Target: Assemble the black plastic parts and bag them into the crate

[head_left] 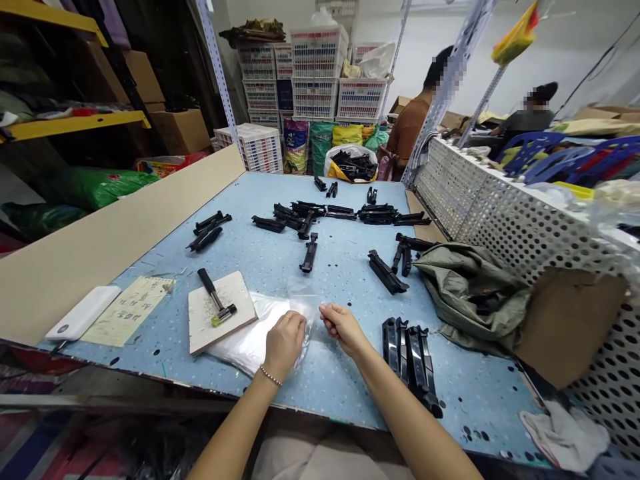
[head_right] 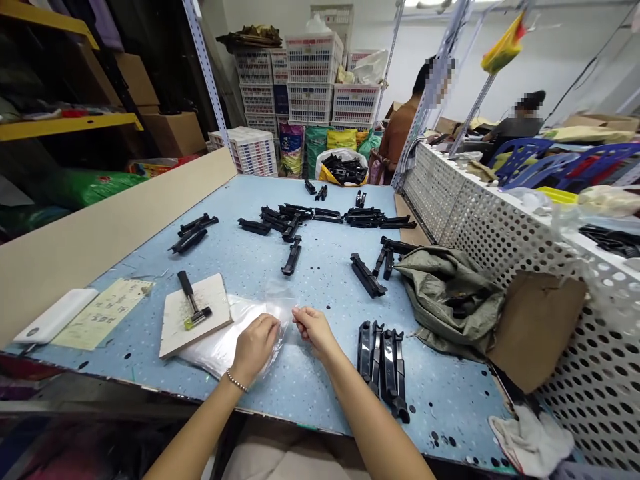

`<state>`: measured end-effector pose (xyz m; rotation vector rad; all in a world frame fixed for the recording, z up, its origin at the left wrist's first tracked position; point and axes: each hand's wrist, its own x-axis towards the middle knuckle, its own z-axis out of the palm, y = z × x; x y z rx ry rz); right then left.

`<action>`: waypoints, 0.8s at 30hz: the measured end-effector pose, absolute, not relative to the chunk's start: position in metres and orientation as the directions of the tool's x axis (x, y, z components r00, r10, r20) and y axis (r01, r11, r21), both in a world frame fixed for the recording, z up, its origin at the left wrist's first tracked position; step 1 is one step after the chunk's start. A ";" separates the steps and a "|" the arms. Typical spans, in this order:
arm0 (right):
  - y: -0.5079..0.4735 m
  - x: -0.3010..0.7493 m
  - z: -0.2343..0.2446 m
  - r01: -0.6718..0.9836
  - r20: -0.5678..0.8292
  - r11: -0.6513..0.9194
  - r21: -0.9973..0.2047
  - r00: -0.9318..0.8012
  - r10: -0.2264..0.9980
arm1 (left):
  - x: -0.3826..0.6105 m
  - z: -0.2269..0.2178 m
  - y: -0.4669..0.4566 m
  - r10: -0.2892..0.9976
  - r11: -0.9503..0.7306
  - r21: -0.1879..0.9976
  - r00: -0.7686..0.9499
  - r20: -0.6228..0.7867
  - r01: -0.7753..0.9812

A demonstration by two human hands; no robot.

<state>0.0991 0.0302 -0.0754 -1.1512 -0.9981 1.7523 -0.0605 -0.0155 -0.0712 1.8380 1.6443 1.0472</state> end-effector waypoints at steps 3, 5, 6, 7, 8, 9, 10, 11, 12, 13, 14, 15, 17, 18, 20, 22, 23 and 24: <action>0.026 0.101 -0.070 -0.237 -0.294 -0.359 -0.903 -0.271 0.917 | -0.057 -0.067 -0.011 0.993 -0.039 0.961 -0.094 0.066 0.274; 0.020 0.101 -0.067 -0.250 -0.270 -0.347 -0.904 -0.294 0.917 | -0.052 -0.066 -0.008 0.995 0.010 0.986 -0.099 0.006 0.166; 0.016 0.101 -0.067 -0.245 -0.257 -0.338 -0.909 -0.310 0.915 | -0.049 -0.066 -0.007 0.995 0.023 0.990 -0.097 -0.009 0.138; 0.012 0.102 -0.067 -0.232 -0.241 -0.322 -0.918 -0.317 0.917 | -0.046 -0.066 -0.006 0.996 0.037 0.994 -0.090 -0.028 0.102; 0.009 0.102 -0.068 -0.213 -0.226 -0.299 -0.930 -0.310 0.924 | -0.042 -0.066 -0.006 0.996 0.050 0.996 -0.080 -0.044 0.073; 0.006 0.103 -0.069 -0.193 -0.212 -0.273 -0.942 -0.287 0.934 | -0.038 -0.066 -0.006 0.996 0.063 0.997 -0.065 -0.061 0.042; 0.003 0.106 -0.071 -0.178 -0.201 -0.249 -0.952 -0.249 0.947 | -0.035 -0.065 -0.006 0.996 0.084 0.996 -0.041 -0.084 -0.002; 0.001 0.109 -0.073 -0.167 -0.193 -0.229 -0.959 -0.204 0.960 | -0.032 -0.064 -0.006 0.993 0.114 0.992 -0.008 -0.115 -0.062; -0.001 0.113 -0.075 -0.157 -0.190 -0.214 -0.964 -0.155 0.970 | -0.030 -0.062 -0.006 0.989 0.150 0.980 0.031 -0.147 -0.134; -0.002 0.119 -0.077 -0.148 -0.190 -0.205 -0.967 -0.112 0.975 | -0.028 -0.060 -0.007 0.983 0.183 0.961 0.066 -0.173 -0.207; -0.003 0.125 -0.079 -0.137 -0.192 -0.202 -0.970 -0.078 0.978 | -0.028 -0.058 -0.007 0.980 0.197 0.943 0.082 -0.181 -0.267; -0.005 0.132 -0.080 -0.121 -0.192 -0.196 -0.973 -0.047 0.980 | -0.028 -0.056 -0.007 0.984 0.177 0.941 0.068 -0.164 -0.290; -0.007 0.148 -0.079 -0.082 -0.185 -0.184 -0.979 0.000 0.983 | -0.028 -0.052 -0.007 1.000 0.018 0.987 -0.012 -0.020 -0.162; -0.007 0.158 -0.077 -0.055 -0.177 -0.177 -0.983 0.012 0.984 | -0.029 -0.051 -0.007 0.995 -0.094 0.995 -0.032 0.093 -0.027; -0.007 0.178 -0.070 0.064 -0.133 -0.133 -0.989 0.006 0.991 | -0.030 -0.051 -0.007 0.955 -0.292 0.920 0.039 0.292 0.260; -0.005 0.202 -0.062 0.293 -0.023 -0.002 -0.956 -0.068 0.997 | -0.030 -0.052 -0.007 0.909 -0.416 0.799 0.169 0.381 0.433; -0.003 0.214 -0.058 0.431 0.040 0.099 -0.897 -0.144 0.989 | -0.030 -0.053 -0.007 0.894 -0.448 0.757 0.217 0.393 0.476; -0.001 0.226 -0.054 0.559 0.089 0.210 -0.802 -0.236 0.968 | -0.029 -0.055 -0.008 0.884 -0.466 0.728 0.250 0.394 0.503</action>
